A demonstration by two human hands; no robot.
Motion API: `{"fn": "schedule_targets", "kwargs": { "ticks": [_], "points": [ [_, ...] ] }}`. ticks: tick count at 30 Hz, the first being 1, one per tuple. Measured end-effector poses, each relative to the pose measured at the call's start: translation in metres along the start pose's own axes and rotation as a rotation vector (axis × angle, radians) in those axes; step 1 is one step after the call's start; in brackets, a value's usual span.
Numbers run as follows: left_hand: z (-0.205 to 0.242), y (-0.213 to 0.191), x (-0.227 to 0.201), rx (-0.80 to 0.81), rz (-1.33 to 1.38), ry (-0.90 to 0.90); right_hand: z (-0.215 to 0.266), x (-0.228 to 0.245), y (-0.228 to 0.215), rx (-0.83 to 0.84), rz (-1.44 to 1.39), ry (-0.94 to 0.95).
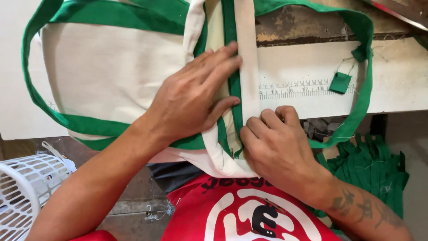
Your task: Sewing a zipper and green straps onto a white canvas bag using an industrial sewing machine.
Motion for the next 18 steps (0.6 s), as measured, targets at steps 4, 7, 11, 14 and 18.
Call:
{"fn": "schedule_targets", "kwargs": {
  "ticks": [4,7,11,14,18],
  "points": [
    [-0.001,-0.001,-0.004,0.014,-0.118,0.088,0.000,0.001,-0.003,-0.029,-0.034,-0.029],
    [-0.001,0.002,-0.008,0.048,-0.243,0.137,0.001,0.000,-0.002,0.013,-0.070,-0.046],
    [-0.004,0.003,-0.008,0.125,-0.327,0.137,-0.004,-0.006,-0.020,0.006,-0.221,-0.025],
    [-0.002,0.007,-0.005,0.159,-0.342,0.114,0.000,-0.009,-0.014,0.041,-0.215,0.039],
    [0.002,0.003,-0.001,0.078,-0.244,0.109,-0.001,-0.005,0.001,0.016,-0.185,-0.007]
  ]
}}
Point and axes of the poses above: each hand's wrist, its own z-axis away from the middle knuckle, its own y-axis out of the palm, x = y × z, the point moved 10 cm from there along -z, towards the middle knuckle, and after that the axes turned 5 degrees about y, right-handed, at the moved point
